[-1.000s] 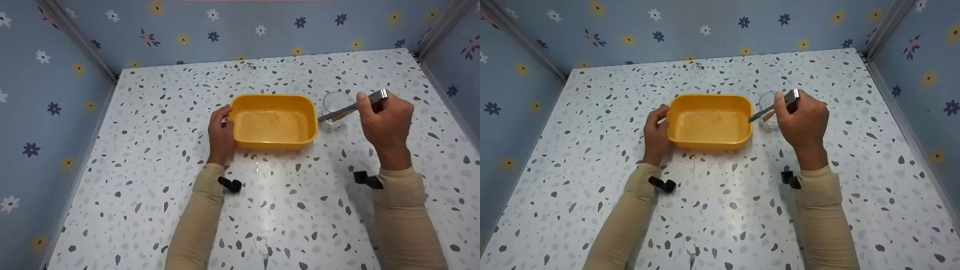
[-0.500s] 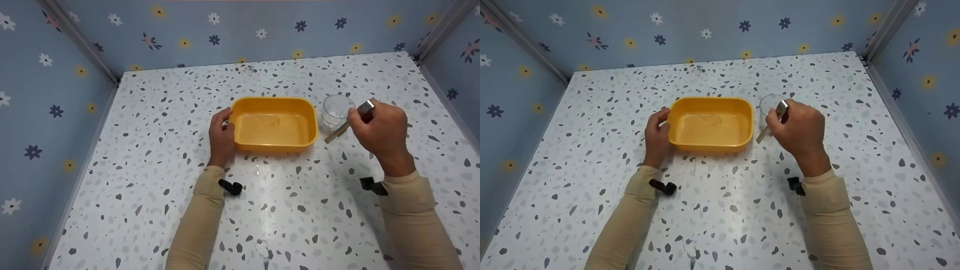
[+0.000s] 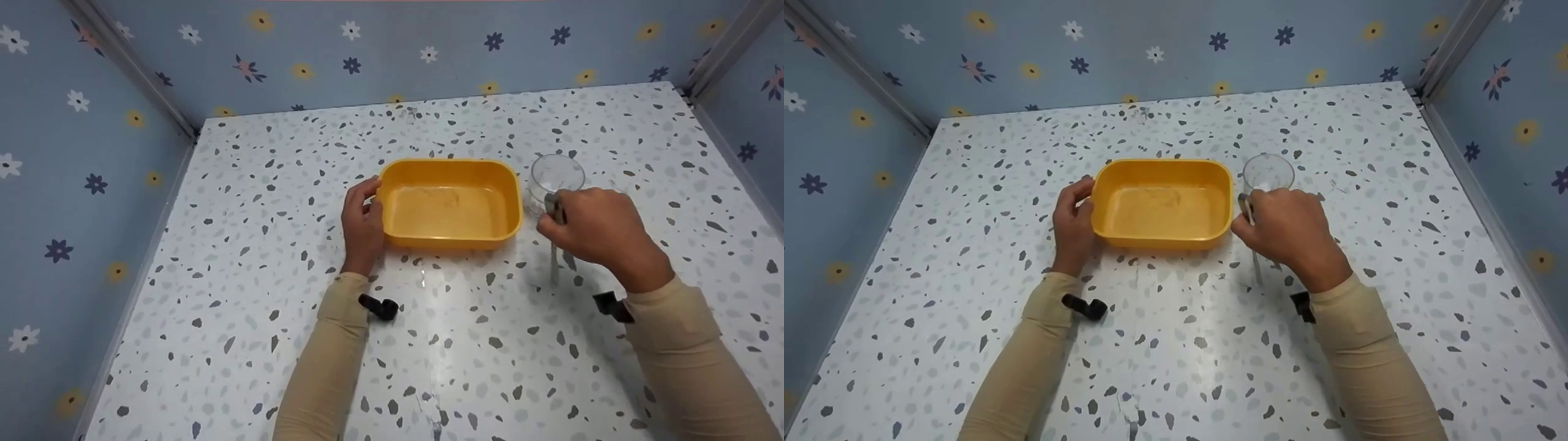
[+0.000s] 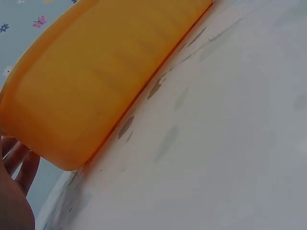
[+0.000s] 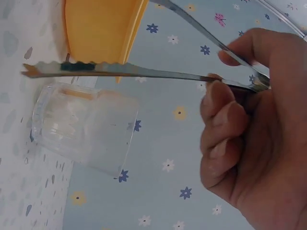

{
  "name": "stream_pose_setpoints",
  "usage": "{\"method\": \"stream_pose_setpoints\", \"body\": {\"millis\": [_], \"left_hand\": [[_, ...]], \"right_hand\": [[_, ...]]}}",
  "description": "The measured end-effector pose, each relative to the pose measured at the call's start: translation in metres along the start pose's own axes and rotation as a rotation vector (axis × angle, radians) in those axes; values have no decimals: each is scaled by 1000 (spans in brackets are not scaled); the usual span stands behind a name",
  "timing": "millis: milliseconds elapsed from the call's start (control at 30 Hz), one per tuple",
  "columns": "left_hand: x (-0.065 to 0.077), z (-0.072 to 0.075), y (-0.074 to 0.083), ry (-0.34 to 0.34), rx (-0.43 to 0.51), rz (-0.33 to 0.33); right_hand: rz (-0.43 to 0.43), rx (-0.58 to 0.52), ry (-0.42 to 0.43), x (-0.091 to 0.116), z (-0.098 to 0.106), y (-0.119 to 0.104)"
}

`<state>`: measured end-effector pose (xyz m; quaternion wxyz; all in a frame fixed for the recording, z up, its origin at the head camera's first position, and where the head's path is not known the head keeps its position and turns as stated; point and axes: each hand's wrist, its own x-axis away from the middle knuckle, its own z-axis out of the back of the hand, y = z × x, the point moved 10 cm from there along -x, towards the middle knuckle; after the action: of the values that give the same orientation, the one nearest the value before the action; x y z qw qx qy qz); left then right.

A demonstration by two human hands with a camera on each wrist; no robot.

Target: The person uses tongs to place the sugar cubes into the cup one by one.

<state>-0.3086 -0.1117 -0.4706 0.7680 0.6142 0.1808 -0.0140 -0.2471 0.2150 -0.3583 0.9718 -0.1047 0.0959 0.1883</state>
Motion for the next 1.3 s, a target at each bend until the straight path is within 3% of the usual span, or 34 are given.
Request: {"method": "stream_pose_setpoints", "body": {"millis": [133, 267, 533, 633, 967, 1300], "left_hand": [[-2, -4, 1, -16, 8, -8], [-1, -2, -1, -15, 14, -2], [3, 0, -3, -3, 33, -4], [4, 0, 2, -3, 46, -3], [1, -1, -4, -3, 43, 3], [2, -2, -2, -15, 12, 13]], "right_hand": [[-29, 34, -230, -1, -30, 4], [-23, 46, -342, -2, -55, 6], [4, 19, -392, -4, -80, 11], [-6, 21, -422, -2, -84, 13], [-75, 33, -541, 7, -107, 20], [-84, 37, -556, 11, -116, 21]]}}
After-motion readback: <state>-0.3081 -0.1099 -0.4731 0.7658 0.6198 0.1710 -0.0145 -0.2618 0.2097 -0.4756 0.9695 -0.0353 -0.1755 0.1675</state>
